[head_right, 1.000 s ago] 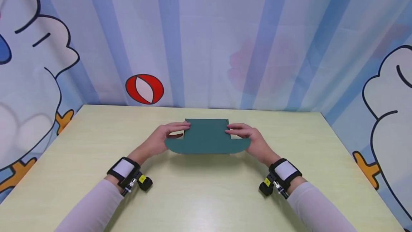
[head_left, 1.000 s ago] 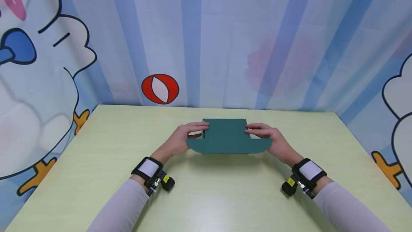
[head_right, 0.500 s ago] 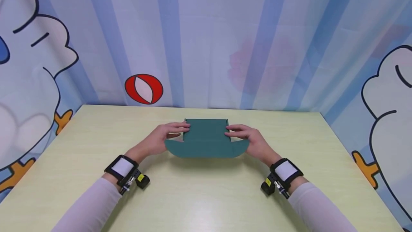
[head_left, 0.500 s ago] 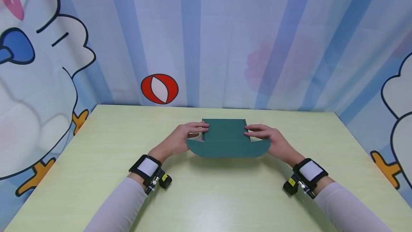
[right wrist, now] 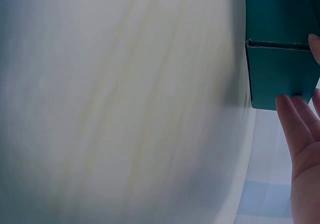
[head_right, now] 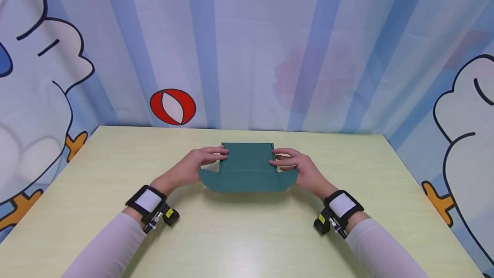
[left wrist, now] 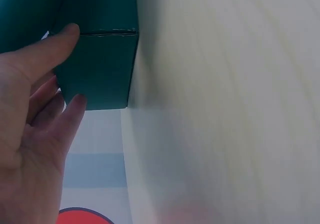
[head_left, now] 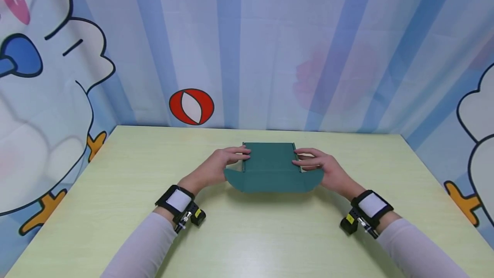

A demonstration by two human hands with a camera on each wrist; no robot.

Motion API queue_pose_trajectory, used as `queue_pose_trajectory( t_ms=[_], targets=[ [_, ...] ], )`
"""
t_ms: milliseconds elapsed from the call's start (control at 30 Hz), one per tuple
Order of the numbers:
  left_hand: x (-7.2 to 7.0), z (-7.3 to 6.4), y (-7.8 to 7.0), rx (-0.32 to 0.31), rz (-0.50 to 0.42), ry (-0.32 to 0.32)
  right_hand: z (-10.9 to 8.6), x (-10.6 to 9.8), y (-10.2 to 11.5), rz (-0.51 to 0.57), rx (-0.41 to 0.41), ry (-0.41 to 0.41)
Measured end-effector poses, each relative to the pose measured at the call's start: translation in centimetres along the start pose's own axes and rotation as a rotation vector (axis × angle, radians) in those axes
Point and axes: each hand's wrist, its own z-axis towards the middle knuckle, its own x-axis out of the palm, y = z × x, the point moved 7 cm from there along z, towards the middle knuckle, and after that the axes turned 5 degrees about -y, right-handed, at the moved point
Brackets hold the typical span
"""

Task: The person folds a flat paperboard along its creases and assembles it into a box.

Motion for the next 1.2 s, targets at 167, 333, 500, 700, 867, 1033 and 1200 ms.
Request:
queue_pose_trajectory(
  t_ms=[167,333,500,700,867,1033,1200],
  targets=[
    [0.1,0.4,-0.3,0.032,0.091,0.011,0.0,-0.2,0.1,0.013,-0.043,-0.006],
    [0.1,0.5,-0.7,0.042,0.162,0.03,0.0,-0.2,0.0,0.014,-0.035,-0.002],
    [-0.3,0.3,-0.9,0.02,0.187,0.042,0.1,-0.1,0.3,0.008,-0.034,-0.005],
    [-0.5,-0.1,-0.8,0.039,0.208,0.031,0.2,0.1,0.6,0.003,-0.058,-0.018],
    [-0.7,-0.5,-0.8,0.035,0.209,0.018,0.4,0.2,0.6,-0.102,-0.063,-0.033],
    [-0.7,-0.8,-0.4,0.015,0.207,0.0,0.4,0.4,0.4,-0.126,-0.023,-0.036],
    [-0.4,-1.1,0.1,-0.011,0.159,-0.015,0.5,0.6,0.1,-0.129,0.008,-0.039]
  ],
)
